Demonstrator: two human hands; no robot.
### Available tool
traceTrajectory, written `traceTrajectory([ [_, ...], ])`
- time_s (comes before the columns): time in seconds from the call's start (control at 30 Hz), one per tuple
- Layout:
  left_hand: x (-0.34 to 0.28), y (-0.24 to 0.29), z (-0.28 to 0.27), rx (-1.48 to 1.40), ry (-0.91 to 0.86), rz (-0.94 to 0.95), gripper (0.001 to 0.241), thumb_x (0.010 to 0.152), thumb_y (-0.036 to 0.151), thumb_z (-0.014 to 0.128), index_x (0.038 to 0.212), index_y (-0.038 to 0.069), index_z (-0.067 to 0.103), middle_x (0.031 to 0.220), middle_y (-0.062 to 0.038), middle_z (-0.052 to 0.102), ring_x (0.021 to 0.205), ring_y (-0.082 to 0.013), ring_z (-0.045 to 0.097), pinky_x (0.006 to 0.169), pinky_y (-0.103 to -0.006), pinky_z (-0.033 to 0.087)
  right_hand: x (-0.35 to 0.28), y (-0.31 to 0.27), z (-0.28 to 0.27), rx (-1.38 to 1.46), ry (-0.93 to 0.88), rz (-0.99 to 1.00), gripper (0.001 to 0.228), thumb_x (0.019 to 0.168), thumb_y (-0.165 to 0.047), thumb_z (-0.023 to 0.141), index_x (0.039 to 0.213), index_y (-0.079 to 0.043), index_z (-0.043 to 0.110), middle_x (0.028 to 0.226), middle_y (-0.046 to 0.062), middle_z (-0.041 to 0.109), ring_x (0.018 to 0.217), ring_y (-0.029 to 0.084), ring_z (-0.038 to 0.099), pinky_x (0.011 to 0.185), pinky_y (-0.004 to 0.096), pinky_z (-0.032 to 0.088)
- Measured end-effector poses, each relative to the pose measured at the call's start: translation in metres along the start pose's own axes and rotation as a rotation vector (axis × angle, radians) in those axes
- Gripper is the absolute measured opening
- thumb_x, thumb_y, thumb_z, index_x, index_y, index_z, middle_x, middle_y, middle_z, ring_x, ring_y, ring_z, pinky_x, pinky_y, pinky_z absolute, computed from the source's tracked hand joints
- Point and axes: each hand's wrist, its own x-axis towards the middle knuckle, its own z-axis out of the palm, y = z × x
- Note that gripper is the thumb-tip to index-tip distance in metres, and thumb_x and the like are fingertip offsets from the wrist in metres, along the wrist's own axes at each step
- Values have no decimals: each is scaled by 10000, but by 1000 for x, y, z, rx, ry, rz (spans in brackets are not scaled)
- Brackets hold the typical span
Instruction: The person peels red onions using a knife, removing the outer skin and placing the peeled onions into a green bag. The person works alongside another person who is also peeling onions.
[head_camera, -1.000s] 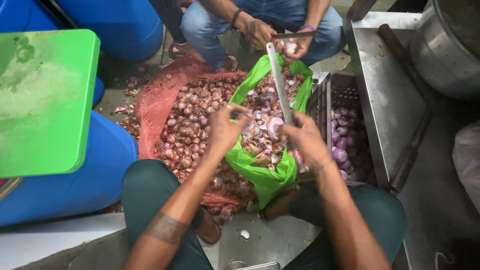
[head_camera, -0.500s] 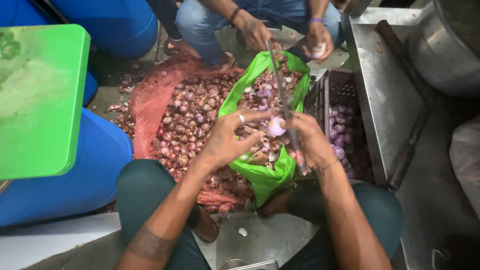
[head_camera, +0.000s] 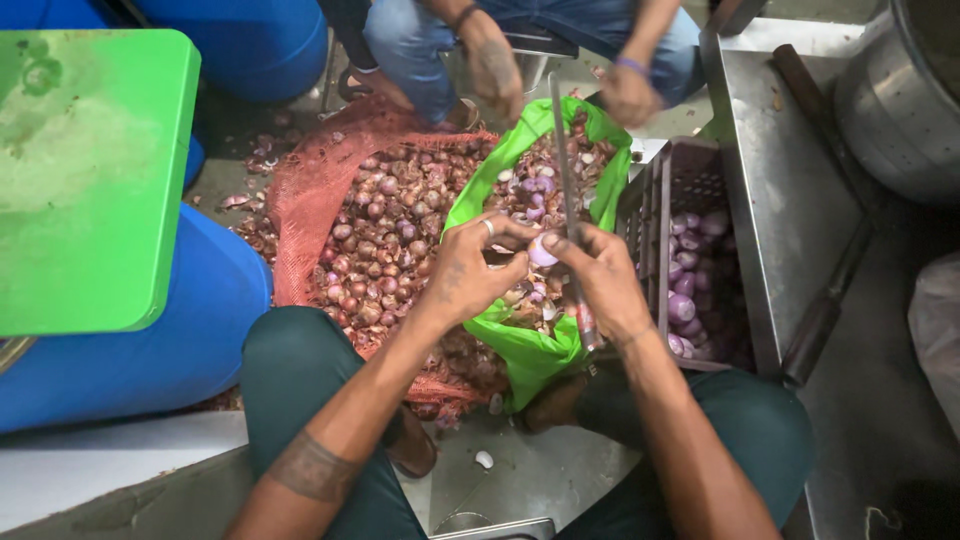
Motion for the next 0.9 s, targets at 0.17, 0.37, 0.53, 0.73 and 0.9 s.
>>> traceTrajectory([
  [0.17, 1, 3, -3, -149, -35, -295, 244, 864, 47, 666, 1092, 77, 748, 1034, -56, 768, 807, -138, 761, 653, -278, 653, -4, -2, 4, 26, 21, 50, 236, 949, -225, 715, 1057, -18, 681, 692, 49, 624, 479, 83, 554, 357, 239, 393],
  [0.37, -3, 3, 1, -409, -104, -329, 314, 900, 96, 745, 1207, 60, 693, 1090, -73, 763, 911, -103, 735, 627, -232, 627, -6, -14, -2, 21, 41, -47, 264, 947, -223, 697, 1114, -21, 666, 755, 29, 678, 499, 80, 564, 382, 230, 404],
  [0.53, -3, -19, 10, -477, -9, -355, 196, 921, 125, 734, 1100, 45, 723, 1098, -48, 757, 902, -86, 732, 666, -261, 631, -9, -13, 9, -40, 79, -21, 295, 906, -206, 741, 1126, -48, 624, 736, 26, 651, 535, 79, 588, 393, 239, 426],
  [0.73, -2, -36, 11, -297, 88, -230, 117, 944, 73, 730, 1055, 42, 745, 993, -51, 782, 865, -84, 718, 798, -255, 611, -8, -14, 9, 168, 13, 4, 308, 889, -160, 733, 1142, -40, 603, 781, 48, 643, 558, 97, 571, 389, 231, 414],
  [0.9, 5, -32, 2, -239, 183, -242, 103, 949, 66, 711, 1047, 39, 724, 942, -59, 784, 834, -86, 734, 785, -253, 621, -8, -17, 0, 329, -138, 78, 344, 859, -114, 679, 1187, -60, 591, 876, 64, 622, 615, 107, 588, 381, 211, 414],
])
